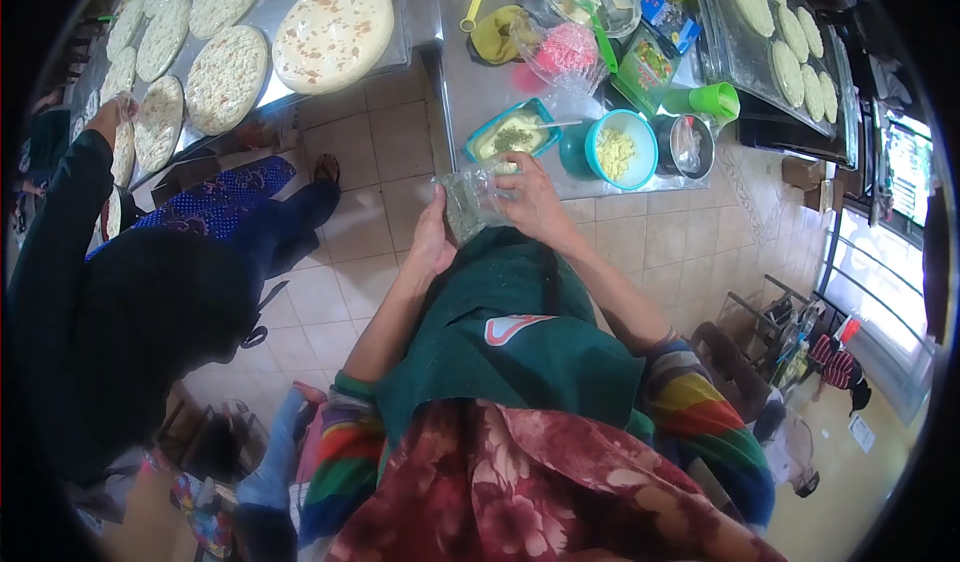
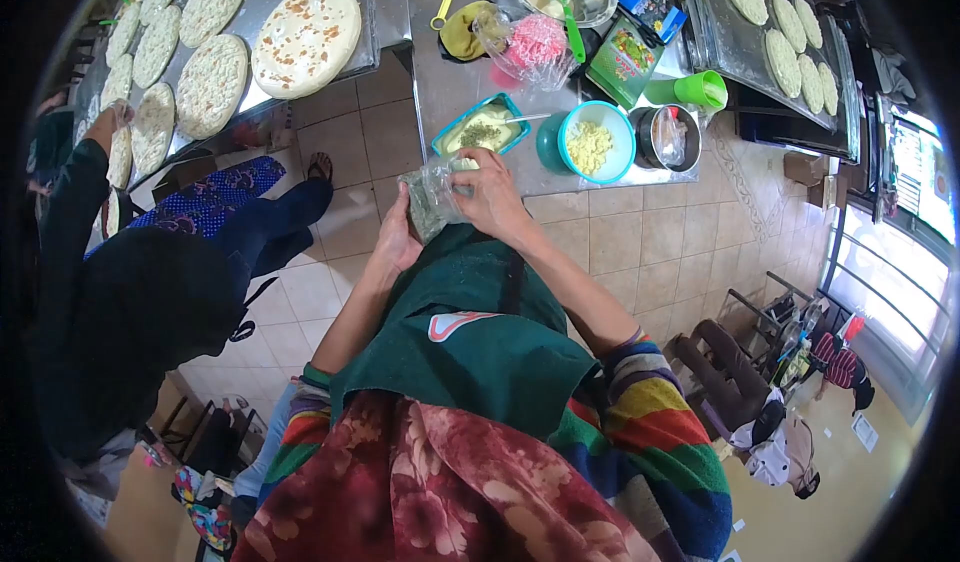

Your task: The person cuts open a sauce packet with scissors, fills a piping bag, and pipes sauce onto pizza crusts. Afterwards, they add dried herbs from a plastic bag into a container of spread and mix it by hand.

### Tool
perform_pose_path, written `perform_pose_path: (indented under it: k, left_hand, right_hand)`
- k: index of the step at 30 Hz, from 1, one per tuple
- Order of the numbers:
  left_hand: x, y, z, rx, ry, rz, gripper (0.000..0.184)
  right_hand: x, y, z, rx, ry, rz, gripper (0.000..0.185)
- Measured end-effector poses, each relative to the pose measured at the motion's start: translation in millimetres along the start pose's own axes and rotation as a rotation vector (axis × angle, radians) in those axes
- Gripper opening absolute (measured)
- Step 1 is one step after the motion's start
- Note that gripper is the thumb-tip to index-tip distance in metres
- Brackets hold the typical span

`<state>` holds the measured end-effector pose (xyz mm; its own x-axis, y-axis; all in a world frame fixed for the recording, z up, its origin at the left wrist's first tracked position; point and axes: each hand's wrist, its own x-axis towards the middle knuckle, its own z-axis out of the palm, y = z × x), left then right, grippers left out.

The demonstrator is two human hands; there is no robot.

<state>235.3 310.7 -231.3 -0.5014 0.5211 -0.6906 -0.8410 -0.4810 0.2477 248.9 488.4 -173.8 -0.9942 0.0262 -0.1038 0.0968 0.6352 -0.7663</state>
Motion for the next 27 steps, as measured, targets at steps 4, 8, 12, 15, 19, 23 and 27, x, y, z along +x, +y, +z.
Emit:
perform_pose_path:
  k: [4,8,12,15,19,23,27]
  left_hand:
    - [2,2,5,-0.066,-0.03,-0.027,0.053]
    - [1,3,4,-0.066,-0.014,-0.018,0.053]
    - [-4,5,-3,-0.017,0.023,0.025,0.054]
    - [-9,6,-5,-0.022,0.038,0.034,0.055]
    - [-6,3,-19,0.018,0.025,0.052,0.054]
    - [-4,2,-22,0.012,0.013,0.047,0.054]
    - [-3,2,-19,0.018,-0.009,0.072,0.054]
  right_hand:
    - [9,0,-14,0.246,-0.049,0.152,0.02]
    - [18,14,-31,0.385,-0.063,0.226,0.02]
    - [29,45,-31,0.145,0.062,0.14,0.022]
    - [33,51,-27,-0.186,0.15,0.108,0.019]
    - [35,43,-27,-0.402,0.242,0.042,0.015]
    - [40,57,-25,-0.453,0.23,0.014,0.015]
    - [44,60,-22,-0.432,0.268,-0.012,0.018]
